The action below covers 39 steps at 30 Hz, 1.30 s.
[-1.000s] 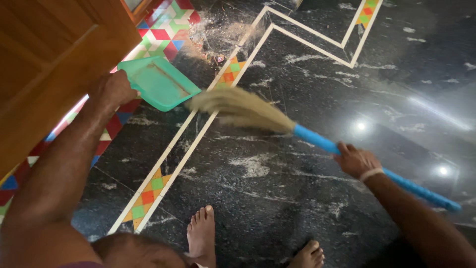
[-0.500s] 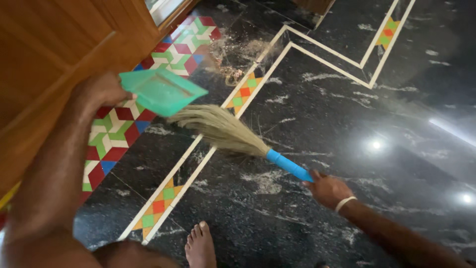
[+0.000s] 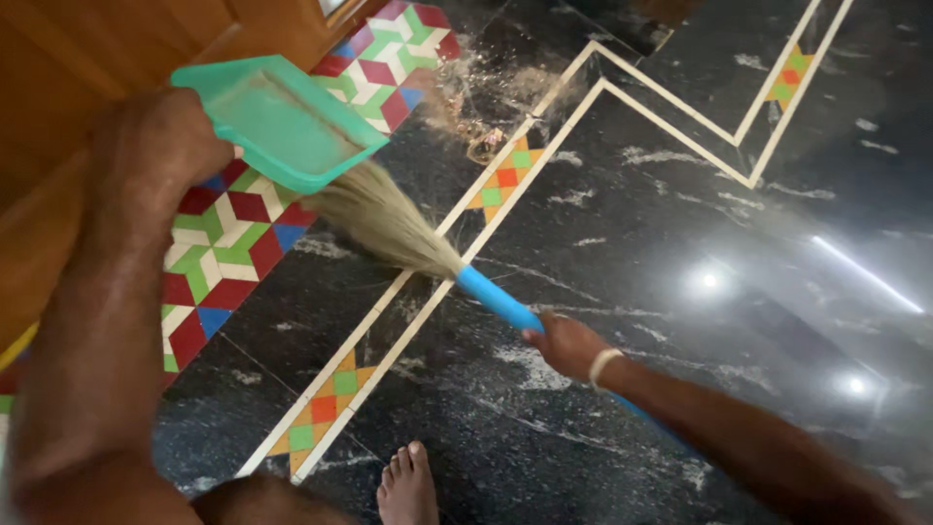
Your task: The person sweeps debris from a dark stone floor using a broom, pushing the pile toward a dustpan. They reach under a large appliance, collect the pile into the dustpan, and pick up loose debris by hand.
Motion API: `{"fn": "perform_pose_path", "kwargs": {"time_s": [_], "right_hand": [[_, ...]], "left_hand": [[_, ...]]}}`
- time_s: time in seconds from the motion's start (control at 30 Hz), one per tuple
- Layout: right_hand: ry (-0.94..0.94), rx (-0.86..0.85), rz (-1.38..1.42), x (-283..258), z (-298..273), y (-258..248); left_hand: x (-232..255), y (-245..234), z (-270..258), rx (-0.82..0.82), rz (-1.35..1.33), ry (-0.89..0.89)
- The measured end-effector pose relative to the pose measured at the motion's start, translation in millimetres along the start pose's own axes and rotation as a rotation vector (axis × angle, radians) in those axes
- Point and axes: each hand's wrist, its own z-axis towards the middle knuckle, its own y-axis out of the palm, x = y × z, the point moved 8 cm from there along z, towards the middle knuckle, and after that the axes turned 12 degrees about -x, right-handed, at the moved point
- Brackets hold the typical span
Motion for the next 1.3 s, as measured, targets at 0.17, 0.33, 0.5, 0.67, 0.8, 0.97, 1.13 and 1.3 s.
{"fn": "perform_pose_path", "kwargs": {"time_s": [0.17,0.33,0.5,0.67,0.8,0.97,1.13,1.3], "right_hand": [[-0.011,0.127,0.007,-14.0,111.2,-27.4],[0.012,0.164,0.236,-37.0,108.9,-98.6],[0.092,0.152,0.364,-8.1,-19.9,-169.7],[0.327,0.379,0.356,83.6,-118.4,-192.1],[0.560,0.536,0.266,206.8,-139.6,-158.6],[0.510,0.539,0.145,314.7,-72.2,-59.3],[0.290,0.561,-0.059,295.2,0.6,12.0],[0.165,0.472,-0.140,229.1,28.0,-10.4]], "left_hand": [[-8.4,25.5,15.2,-0.037,-0.054,-0.007],[-0.3,56.8,43.2,-0.016,-0.165,-0.014],[37.8,66.9,56.2,-0.107,-0.189,0.044],[90.9,97.2,39.7,-0.420,-0.099,0.094],[124.8,143.4,11.4,-0.487,-0.072,0.219],[144.1,195.9,-20.2,-0.487,-0.128,0.144],[168.5,228.0,-24.4,-0.471,-0.220,0.124],[190.5,236.3,4.1,-0.403,-0.324,0.081]]}}
